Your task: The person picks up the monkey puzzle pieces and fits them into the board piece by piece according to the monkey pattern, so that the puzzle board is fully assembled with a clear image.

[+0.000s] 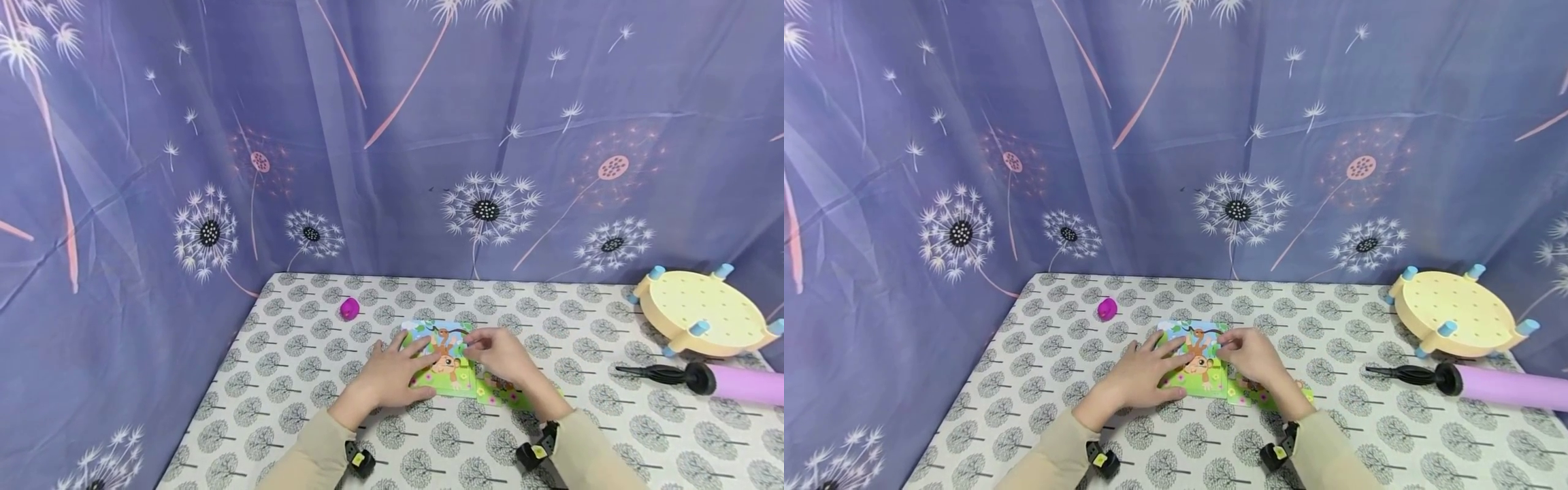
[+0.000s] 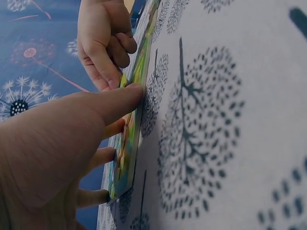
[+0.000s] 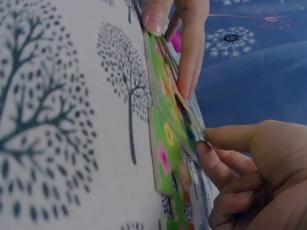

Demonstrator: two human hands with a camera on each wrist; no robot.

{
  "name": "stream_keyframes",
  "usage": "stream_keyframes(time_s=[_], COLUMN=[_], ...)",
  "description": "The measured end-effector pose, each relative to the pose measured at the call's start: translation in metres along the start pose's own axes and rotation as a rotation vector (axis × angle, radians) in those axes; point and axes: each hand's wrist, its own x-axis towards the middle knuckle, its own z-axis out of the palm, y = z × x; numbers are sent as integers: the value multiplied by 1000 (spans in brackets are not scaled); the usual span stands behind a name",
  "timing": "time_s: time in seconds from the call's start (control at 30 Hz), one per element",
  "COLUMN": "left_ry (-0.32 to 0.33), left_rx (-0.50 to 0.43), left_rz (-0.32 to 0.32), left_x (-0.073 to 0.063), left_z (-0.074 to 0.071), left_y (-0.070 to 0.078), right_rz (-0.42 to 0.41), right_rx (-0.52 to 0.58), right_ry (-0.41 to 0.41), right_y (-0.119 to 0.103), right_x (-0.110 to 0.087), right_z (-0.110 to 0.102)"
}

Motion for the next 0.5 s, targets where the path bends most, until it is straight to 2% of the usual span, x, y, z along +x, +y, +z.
stream_keyframes(time_s=[0.23,0.5], left_ry=[-4,-4], left_rx=[19,41], left_rz=[-3,-24], left_x=[3,7], left_z=[-1,-3], left_y=[0,10], right_rz=[21,5], right_rx=[-41,-3], right_ry=[3,-2], right_y=[3,8], right_x=[1,-3], right_z=[-1,-5])
